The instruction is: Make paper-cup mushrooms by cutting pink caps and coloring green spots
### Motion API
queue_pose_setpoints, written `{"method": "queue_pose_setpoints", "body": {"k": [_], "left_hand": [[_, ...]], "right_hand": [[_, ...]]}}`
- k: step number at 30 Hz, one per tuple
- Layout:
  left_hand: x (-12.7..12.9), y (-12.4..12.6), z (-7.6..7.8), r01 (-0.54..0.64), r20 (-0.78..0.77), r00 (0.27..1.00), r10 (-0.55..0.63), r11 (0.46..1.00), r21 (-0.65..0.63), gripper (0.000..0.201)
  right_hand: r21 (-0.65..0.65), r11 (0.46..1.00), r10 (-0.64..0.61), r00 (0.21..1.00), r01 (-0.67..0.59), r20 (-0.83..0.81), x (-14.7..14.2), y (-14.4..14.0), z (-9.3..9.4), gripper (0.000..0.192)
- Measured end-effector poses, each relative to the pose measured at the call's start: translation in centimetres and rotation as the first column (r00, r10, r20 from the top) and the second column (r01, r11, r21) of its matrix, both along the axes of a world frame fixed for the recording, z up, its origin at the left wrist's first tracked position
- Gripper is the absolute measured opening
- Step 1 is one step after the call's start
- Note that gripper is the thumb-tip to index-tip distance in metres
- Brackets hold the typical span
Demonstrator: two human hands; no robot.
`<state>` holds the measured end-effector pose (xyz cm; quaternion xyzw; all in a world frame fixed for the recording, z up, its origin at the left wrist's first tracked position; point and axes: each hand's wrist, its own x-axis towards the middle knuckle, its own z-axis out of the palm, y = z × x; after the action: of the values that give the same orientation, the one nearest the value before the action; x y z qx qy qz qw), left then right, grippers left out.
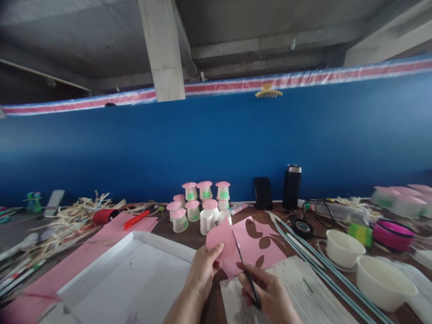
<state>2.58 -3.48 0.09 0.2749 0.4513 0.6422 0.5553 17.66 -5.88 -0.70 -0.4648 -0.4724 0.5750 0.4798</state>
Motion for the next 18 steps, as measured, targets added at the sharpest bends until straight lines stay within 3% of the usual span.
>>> {"method": "queue_pose_setpoints", "body": {"k": [6, 18], "left_hand": [[-0.24, 0.15, -0.21, -0.012, 0.033, 0.999, 0.012, 1.000, 0.000, 0.042], [-0.19, 0.16, -0.07, 0.013, 0.010, 1.000, -0.013, 1.000, 0.010, 0.040]], "right_hand": [[0.016, 0.999, -0.044, 0.999, 0.044, -0.006, 0.00, 0.15, -0.42, 0.049], [0.035, 0.998, -0.044, 0.999, 0.045, -0.013, 0.15, 0.24, -0.84, 0.057]]}}
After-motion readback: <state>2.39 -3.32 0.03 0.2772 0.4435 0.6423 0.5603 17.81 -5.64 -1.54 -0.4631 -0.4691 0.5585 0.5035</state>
